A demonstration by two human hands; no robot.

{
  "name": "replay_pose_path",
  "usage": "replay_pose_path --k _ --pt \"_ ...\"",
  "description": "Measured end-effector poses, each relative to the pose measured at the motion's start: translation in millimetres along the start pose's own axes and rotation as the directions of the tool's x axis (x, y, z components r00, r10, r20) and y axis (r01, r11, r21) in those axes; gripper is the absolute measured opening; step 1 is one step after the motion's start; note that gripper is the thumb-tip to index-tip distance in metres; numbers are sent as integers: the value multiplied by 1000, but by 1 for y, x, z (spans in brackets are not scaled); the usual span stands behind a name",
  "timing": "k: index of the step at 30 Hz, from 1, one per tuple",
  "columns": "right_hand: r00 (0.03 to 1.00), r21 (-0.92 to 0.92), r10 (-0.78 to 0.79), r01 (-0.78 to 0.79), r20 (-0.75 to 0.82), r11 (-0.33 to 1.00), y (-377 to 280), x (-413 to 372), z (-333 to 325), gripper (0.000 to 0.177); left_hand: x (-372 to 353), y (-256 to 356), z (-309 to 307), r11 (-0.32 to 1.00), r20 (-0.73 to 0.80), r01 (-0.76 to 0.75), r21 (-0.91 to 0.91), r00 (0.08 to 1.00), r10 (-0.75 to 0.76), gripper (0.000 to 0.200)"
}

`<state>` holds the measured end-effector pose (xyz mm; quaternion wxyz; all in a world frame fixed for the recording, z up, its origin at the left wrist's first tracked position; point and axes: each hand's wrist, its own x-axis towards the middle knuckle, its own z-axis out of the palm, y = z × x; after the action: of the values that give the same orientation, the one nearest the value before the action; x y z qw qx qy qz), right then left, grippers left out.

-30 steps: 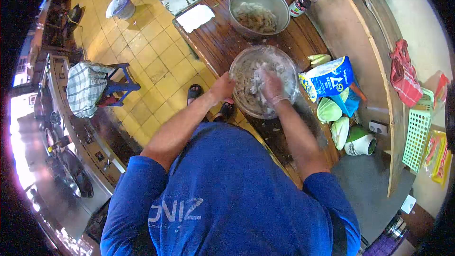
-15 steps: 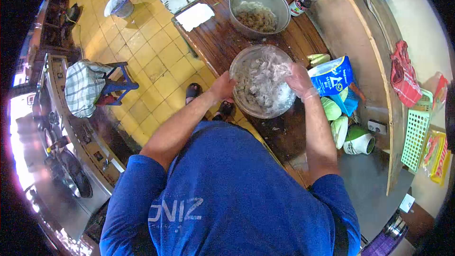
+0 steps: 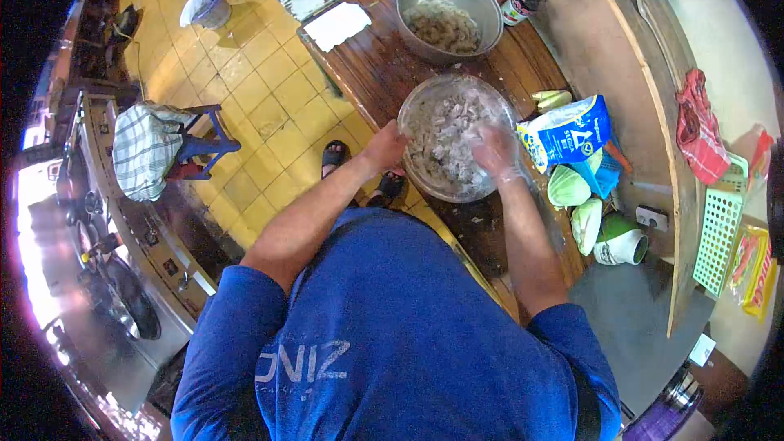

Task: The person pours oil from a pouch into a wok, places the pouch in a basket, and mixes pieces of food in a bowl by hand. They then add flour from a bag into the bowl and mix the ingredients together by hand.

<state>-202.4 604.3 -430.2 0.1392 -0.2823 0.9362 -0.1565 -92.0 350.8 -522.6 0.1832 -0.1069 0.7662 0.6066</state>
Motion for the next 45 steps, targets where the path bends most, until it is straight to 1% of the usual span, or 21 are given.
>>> replay_pose_path --k 2,5,7,8,10,11,14,16,19,22,24,26,29,30,32,34,36,40,42,43,45 --pt "987 -232 -156 143 -36 962 -33 10 1 57 0 1 -1 987 46 -143 78 989 140 34" --pt "998 -301 28 -45 -61 953 -69 6 45 62 -34 82 -10 969 32 144 -199 990 -141 32" --pt "996 -153 -45 34 -74 988 -32 26 75 63 -40 98 -16 683 136 250 -687 967 -216 31" --pt "991 -8 -107 107 -86 994 -27 25 74 63 -39 82 -12 681 145 257 -686 965 -219 31" --pt "1000 149 -8 10 -13 989 -32 21 41 61 -20 51 -11 991 50 24 -131 999 -18 32" --pt "993 302 76 -101 91 948 -43 20 18 59 -21 57 -13 990 40 20 -140 999 -15 32" --pt "955 273 120 -196 273 942 -38 28 -20 55 -33 67 -13 971 62 59 -230 997 -45 32" --pt "972 272 60 -122 226 954 -6 29 -14 53 -22 62 -10 998 -109 47 43 993 -42 27" --pt "997 564 -33 66 -68 823 -50 13 -76 33 -24 72 -12 994 -44 104 -42 993 -106 29" --pt "1000 408 -5 0 10 913 -47 11 -89 30 -41 98 -19 964 30 140 -226 990 -137 32" --pt "993 274 -112 100 28 957 -15 15 -60 26 -21 59 -11 989 -11 103 -110 994 -105 32" --pt "995 616 92 -103 49 781 -13 8 -52 27 -19 57 -11 998 -45 67 11 997 -66 33" --pt "981 662 162 -50 -109 748 -22 -6 -49 32 -23 62 -13 999 -11 44 -18 999 -44 32" --pt "981 663 161 -49 -109 747 -32 -14 -48 32 -23 65 -12 992 -30 84 -95 996 -87 30" --pt "967 111 112 -89 -229 990 -64 -26 -55 41 -25 68 -11 978 -42 125 -169 990 -133 30" --pt "969 68 -71 89 -235 994 -42 -28 -4 46 -26 70 -13 975 4 111 -193 994 -112 31" --pt "921 -348 -222 103 -321 932 -70 -27 17 47 -17 52 -9 994 -41 61 -87 997 -65 31" --pt "962 -255 -19 -53 -274 965 -39 17 56 53 -29 77 -13 984 -39 162 -71 986 -165 29" --pt "973 -36 203 -200 113 979 -37 35 20 51 -17 48 -8 999 -109 6 40 994 -2 28" --pt "983 62 171 -175 72 983 -41 36 -2 46 -12 37 -5 979 -163 -139 149 973 163 27" --pt "996 191 86 -88 20 978 -13 38 -13 43 -21 56 -8 1000 -122 -17 6 992 18 27"
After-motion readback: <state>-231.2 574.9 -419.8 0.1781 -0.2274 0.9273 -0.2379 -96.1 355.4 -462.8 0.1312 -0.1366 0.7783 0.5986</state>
